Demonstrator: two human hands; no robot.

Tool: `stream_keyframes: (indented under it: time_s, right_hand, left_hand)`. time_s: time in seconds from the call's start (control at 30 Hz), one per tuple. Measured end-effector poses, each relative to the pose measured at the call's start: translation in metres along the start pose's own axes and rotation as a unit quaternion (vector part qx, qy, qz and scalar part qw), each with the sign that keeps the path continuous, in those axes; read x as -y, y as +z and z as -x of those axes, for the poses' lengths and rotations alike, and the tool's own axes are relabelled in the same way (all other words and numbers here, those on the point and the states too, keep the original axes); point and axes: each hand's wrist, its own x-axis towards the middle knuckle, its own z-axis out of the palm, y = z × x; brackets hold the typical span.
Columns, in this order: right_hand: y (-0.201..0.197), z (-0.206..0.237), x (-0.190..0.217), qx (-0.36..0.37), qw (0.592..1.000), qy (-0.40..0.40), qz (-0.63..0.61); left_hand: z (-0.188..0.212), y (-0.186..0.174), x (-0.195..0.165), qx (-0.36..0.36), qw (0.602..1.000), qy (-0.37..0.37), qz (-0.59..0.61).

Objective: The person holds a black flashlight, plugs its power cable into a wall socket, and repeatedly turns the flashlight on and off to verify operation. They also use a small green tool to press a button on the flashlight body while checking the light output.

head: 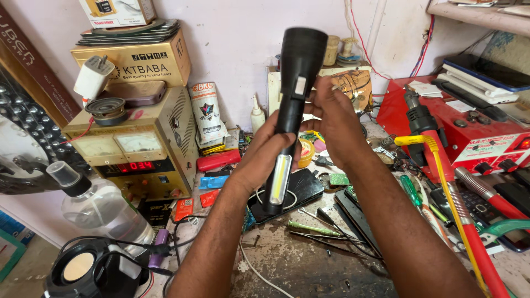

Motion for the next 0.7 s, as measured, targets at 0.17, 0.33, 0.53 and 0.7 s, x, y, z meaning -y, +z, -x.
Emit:
stream_keyframes:
  time_s: [0.17, 0.33, 0.53, 0.7]
  right_hand:
    - [-0.005, -0.007, -0.037, -0.039, 0.980, 0.020, 0.192]
    - [0.038, 0.031, -0.082, 0.156, 0.851, 0.154, 0.477]
    - [0.083, 0.059, -0.088, 0.113, 0.784, 0.147, 0.592]
    - [0.091, 0.050, -0.078, 0.093, 0.803, 0.194, 0.555]
  left_hand:
    - [0.007, -0.006, -0.024, -0.014, 0.996, 0.046, 0.074]
    - [0.023, -0.010, -0.061, -0.007, 0.990, 0.104, 0.092]
    - [0.042, -0.026, -0.092, -0.033, 0.989, 0.145, 0.024]
    - [0.050, -0.043, -0.106, -0.067, 0.983, 0.169, 0.012]
